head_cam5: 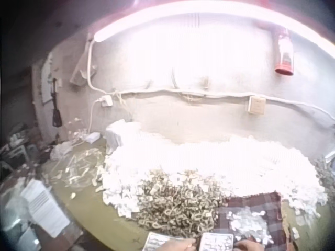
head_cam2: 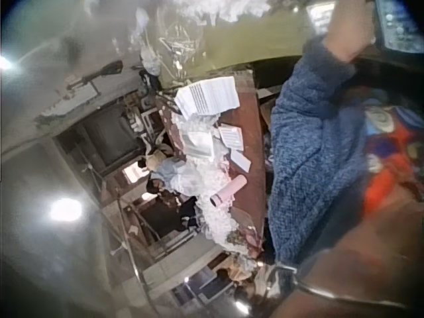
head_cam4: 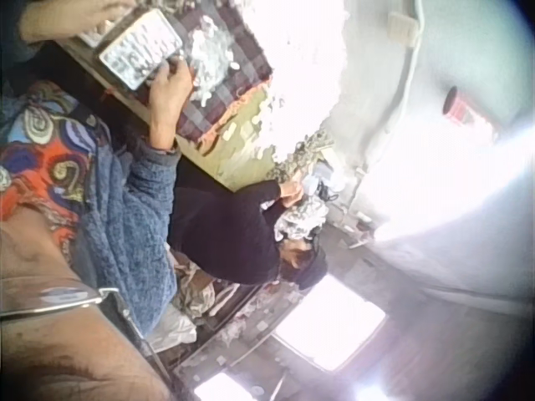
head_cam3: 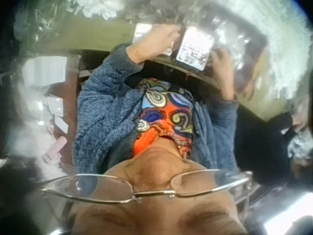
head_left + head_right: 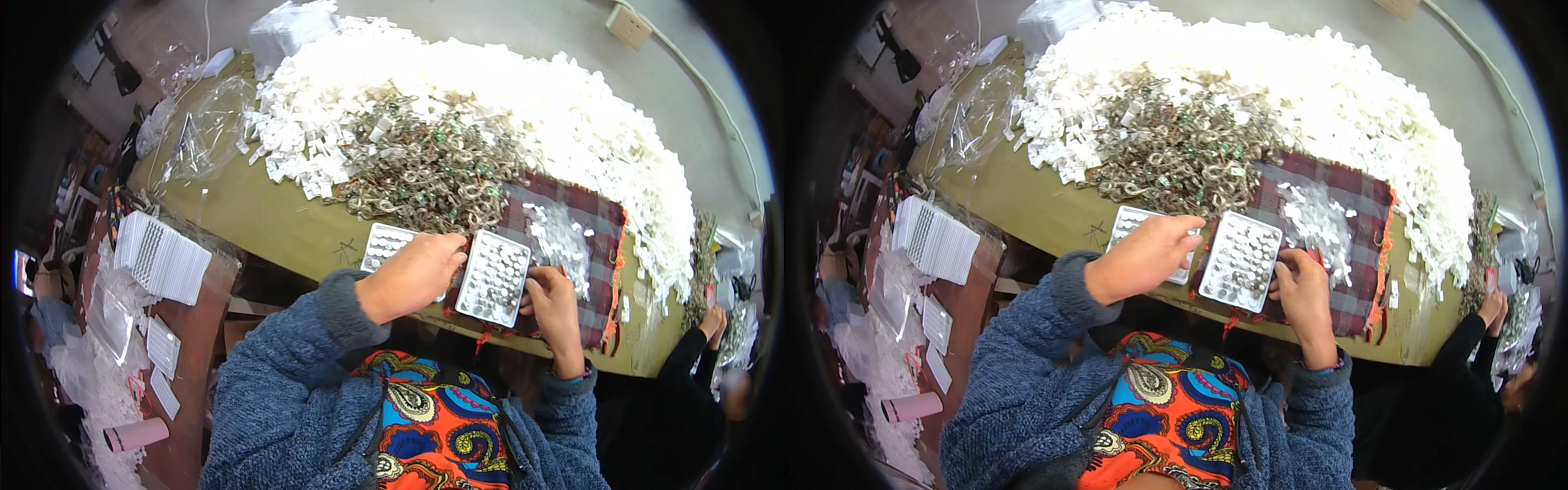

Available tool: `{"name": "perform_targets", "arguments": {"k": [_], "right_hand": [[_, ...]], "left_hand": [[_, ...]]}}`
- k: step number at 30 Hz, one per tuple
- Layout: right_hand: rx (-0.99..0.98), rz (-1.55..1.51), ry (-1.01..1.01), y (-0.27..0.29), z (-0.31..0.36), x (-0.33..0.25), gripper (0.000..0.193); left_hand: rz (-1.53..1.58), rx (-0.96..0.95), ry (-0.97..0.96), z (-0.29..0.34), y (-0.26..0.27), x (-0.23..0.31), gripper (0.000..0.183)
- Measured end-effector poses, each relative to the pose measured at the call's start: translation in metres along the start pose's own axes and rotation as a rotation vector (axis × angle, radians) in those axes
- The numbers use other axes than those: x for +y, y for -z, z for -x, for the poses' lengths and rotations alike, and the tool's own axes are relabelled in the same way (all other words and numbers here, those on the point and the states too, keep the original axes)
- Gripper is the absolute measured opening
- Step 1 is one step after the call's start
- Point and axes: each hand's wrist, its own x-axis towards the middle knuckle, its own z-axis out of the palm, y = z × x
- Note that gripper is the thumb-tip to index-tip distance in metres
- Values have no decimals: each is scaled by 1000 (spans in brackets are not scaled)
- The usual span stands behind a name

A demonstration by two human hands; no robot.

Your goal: The person repeatedly picks small white plastic housings and metal components from piles on a table, inserts the metal parts into the housings, and places the assembled units into white trays. The person also uses a red utility knife to trim excess material from some components.

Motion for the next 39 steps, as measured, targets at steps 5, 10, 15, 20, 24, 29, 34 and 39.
{"name": "perform_targets", "arguments": {"k": [5, 10, 15, 20, 24, 29, 34, 39], "right_hand": [[47, 167, 214, 11, -17, -36, 20], [-25, 553, 373, -27, -71, -88, 67], [-189, 697, 322, -93, -141, -125, 94], [-3, 581, 561, -137, -207, -138, 62], [1, 589, 627, -134, -225, -139, 74], [17, 770, 612, -95, -175, -133, 61], [-372, 698, 676, -78, -132, -128, 30], [-539, 678, 787, -115, -143, -106, 38]], "left_hand": [[119, 281, 101, 17, 68, -36, 19], [-701, 472, 107, 3, 102, -98, 33], [-806, 514, 47, -28, 122, -148, 26], [-832, 618, 5, -71, 145, -175, 19], [-723, 551, 140, -75, 155, -157, 22], [-806, 632, -14, -30, 136, -110, 22], [-468, 144, 203, -19, 117, -89, 27], [-244, 160, 166, -73, 96, -95, 25]]}}
